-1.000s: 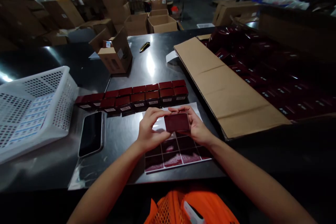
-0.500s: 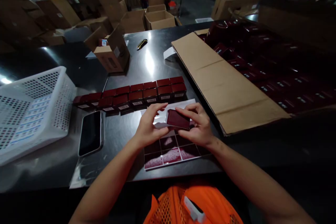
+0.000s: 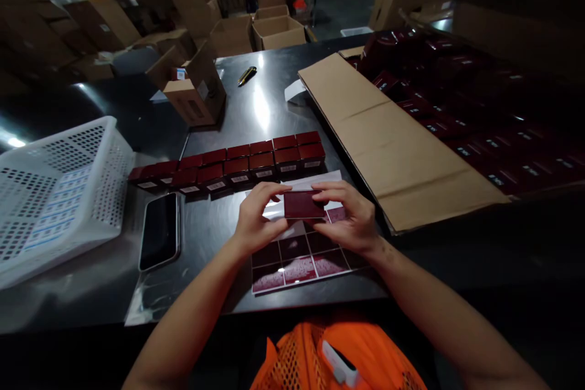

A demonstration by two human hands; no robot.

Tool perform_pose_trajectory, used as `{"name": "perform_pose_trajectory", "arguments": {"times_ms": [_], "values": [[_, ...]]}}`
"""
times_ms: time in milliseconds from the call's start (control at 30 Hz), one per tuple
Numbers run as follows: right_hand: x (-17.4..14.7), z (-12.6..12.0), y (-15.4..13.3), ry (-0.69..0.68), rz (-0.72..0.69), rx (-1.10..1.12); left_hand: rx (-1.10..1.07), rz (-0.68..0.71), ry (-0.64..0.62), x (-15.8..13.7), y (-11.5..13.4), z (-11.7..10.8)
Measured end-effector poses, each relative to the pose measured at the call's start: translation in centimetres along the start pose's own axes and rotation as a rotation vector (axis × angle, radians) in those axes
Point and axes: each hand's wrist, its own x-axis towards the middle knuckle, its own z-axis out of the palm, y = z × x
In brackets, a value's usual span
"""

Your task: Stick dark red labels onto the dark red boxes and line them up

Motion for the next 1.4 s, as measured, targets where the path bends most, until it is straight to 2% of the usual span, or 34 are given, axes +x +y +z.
{"name": "perform_pose_trajectory", "arguments": {"times_ms": [167,300,467,667,733,800,933,1000,1067,1167,1267,1333,1400], "values": [[-0.1,0.1,0.1,0.085,0.005,0.021,0.022,0.023,0.052,-0.3,-0.1,0.0],[0.3,-0.2,-0.2,0.149,-0.012,-0.053,0.033,0.033,0.114,-0.4,-0.1,0.2],[0.6,-0.5,-0.7,0.142,-0.07,-0.128,0.033,0.043,0.129,-0.5,-0.1,0.4],[0.4,-0.6,-1.0,0.133,-0.08,-0.11,0.011,-0.029,0.136,-1.0,-0.3,0.7],[0.3,-0.6,-1.0,0.119,-0.079,-0.09,-0.06,-0.107,0.139,-1.1,-0.3,1.1],[0.2,-0.5,-0.8,0.114,-0.063,-0.068,-0.215,-0.269,0.139,-1.1,-0.3,1.5],[0.2,-0.5,-0.2,0.125,0.144,0.048,-0.628,-0.627,0.109,-0.9,-0.3,2.4],[0.3,-0.5,0.1,0.077,0.237,0.146,-0.737,-0.704,0.09,-0.8,-0.4,2.6],[0.6,-0.6,0.2,0.002,0.25,0.195,-0.761,-0.727,0.068,-0.8,-0.6,2.7],[1.0,-1.3,0.6,-0.102,0.237,0.191,-0.636,-0.681,-0.026,-1.2,-1.0,2.9],[1.3,-2.5,1.5,-0.147,0.294,0.094,-0.213,-0.498,-0.23,-1.7,-1.3,3.2],[1.2,-3.3,2.1,-0.082,0.36,-0.02,0.047,-0.369,-0.388,-1.9,-1.2,3.4],[1.3,-4.0,2.3,0.027,0.444,-0.093,0.162,-0.287,-0.513,-2.0,-0.7,3.5]]}}
